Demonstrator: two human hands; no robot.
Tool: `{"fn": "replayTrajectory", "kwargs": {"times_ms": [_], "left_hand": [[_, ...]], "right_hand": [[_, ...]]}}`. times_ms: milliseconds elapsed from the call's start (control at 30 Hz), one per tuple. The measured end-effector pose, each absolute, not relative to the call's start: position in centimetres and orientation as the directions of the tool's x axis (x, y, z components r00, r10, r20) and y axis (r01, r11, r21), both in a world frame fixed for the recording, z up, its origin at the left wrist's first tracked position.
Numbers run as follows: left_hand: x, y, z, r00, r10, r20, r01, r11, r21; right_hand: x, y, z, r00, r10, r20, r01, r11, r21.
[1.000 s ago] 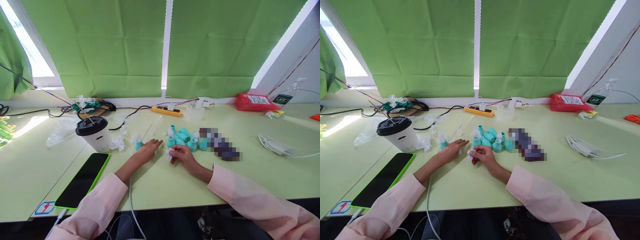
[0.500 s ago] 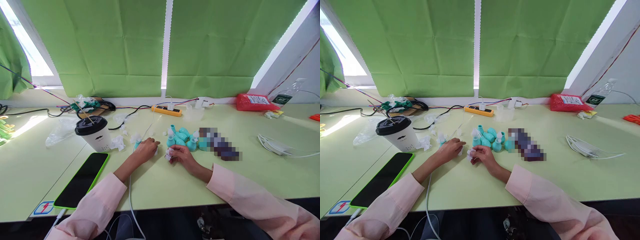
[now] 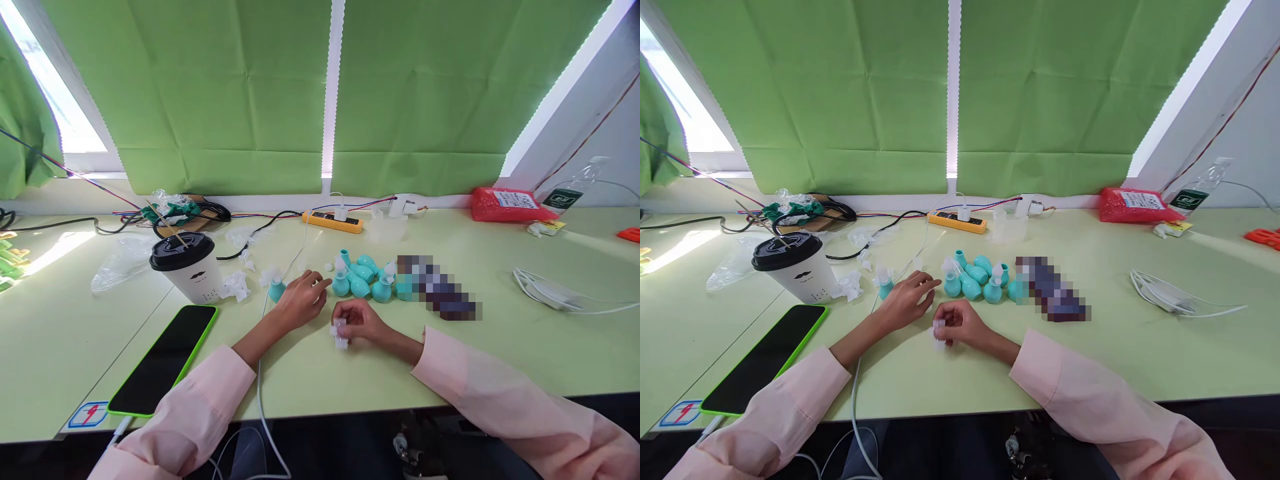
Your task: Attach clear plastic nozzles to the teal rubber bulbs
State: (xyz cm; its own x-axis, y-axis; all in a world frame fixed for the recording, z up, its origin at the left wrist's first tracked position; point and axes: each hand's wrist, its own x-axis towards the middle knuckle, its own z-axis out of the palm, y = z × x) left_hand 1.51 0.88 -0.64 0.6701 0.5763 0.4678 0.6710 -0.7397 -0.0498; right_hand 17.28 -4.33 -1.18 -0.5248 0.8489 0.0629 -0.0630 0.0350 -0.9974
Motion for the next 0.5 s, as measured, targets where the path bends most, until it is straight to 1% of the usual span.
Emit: {"fn": "replayTrajectory", "kwargs": {"times_ms": [33, 100, 133, 200, 267, 367, 400, 467, 500], "left_hand": [[1.8, 0.7, -0.5, 0.688, 0.522, 0.504, 0.645, -0.758, -0.096], [2.4, 0.5, 0.2, 0.738, 0.386, 0.554, 0.575, -0.789, -0.217], [2.9, 0.4, 0.6, 0.759, 0.319, 0.568, 0.541, -0.794, -0.277], [4.0, 0.3, 1.9, 0.768, 0.235, 0.596, 0.505, -0.794, -0.338], [5.7, 0.7, 3.4, 0.746, 0.214, 0.631, 0.515, -0.786, -0.342], [8.8, 2.3, 5.2, 0.807, 0.225, 0.547, 0.455, -0.827, -0.331], [9.9, 2.9, 5.5, 0.823, 0.256, 0.507, 0.446, -0.845, -0.296], [12.0, 4.3, 5.6, 0.823, 0.357, 0.441, 0.469, -0.866, -0.175], [12.8, 5.0, 5.5, 0.842, 0.380, 0.384, 0.454, -0.883, -0.121]], "right_hand": [[17.4, -4.5, -0.9, -0.625, 0.780, 0.027, -0.017, 0.021, -1.000], [17.7, -4.9, -0.3, -0.804, 0.592, -0.064, 0.073, -0.008, -0.997], [17.8, -4.9, -0.1, -0.866, 0.489, -0.103, 0.108, -0.018, -0.994], [18.0, -4.9, 0.2, -0.938, 0.310, -0.157, 0.157, -0.027, -0.987], [18.2, -4.7, 0.2, -0.963, 0.193, -0.187, 0.187, -0.018, -0.982], [18.4, -4.4, 0.2, -0.973, 0.113, -0.199, 0.200, -0.005, -0.980], [18.4, -4.3, 0.2, -0.975, 0.098, -0.199, 0.200, -0.005, -0.980], [18.4, -4.3, 0.3, -0.976, 0.082, -0.201, 0.201, -0.007, -0.980], [18.4, -4.3, 0.3, -0.976, 0.079, -0.202, 0.203, -0.007, -0.979]]}}
